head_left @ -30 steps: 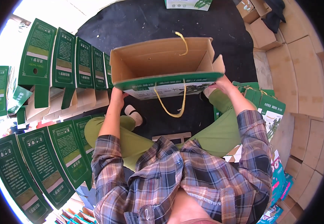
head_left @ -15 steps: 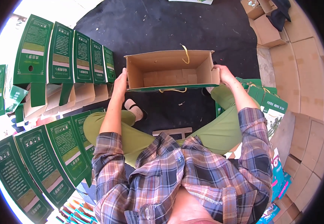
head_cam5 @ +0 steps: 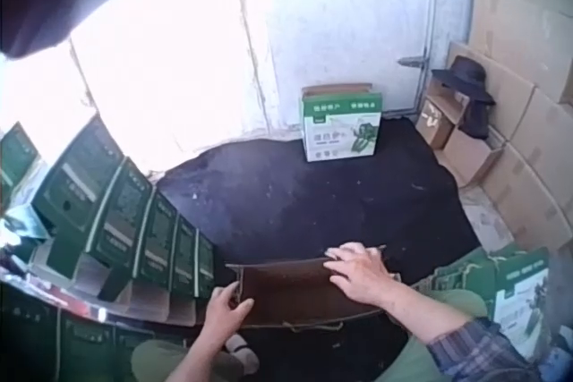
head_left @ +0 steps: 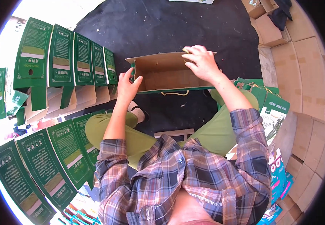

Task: The person assembles cardboard boxes by hand, folding the panels and tucking in the flaps, then places the formed boxes onto a stack.

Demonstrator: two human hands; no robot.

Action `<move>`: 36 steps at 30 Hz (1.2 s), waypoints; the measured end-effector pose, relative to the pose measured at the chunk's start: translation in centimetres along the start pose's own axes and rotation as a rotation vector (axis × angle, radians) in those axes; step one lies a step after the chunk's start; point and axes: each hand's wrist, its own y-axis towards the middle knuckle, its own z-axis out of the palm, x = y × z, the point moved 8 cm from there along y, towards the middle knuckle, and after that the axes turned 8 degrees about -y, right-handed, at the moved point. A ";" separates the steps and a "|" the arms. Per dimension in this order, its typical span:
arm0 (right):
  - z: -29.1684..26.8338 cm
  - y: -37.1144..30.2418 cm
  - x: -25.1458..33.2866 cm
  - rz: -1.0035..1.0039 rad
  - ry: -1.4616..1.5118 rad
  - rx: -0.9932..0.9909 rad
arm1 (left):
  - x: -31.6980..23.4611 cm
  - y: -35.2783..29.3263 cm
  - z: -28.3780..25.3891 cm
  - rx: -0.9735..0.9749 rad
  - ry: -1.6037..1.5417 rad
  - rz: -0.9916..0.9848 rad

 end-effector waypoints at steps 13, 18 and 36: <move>-4.9 -2.7 -4.5 0.363 0.541 0.070 | -0.2 0.0 1.1 0.254 -0.043 -0.008; -1.9 -7.9 -9.4 0.542 0.317 0.450 | -0.2 0.1 1.8 0.302 0.037 0.048; 5.5 -7.0 -8.2 0.712 0.753 0.600 | 0.8 -0.4 2.3 0.666 -0.262 -0.084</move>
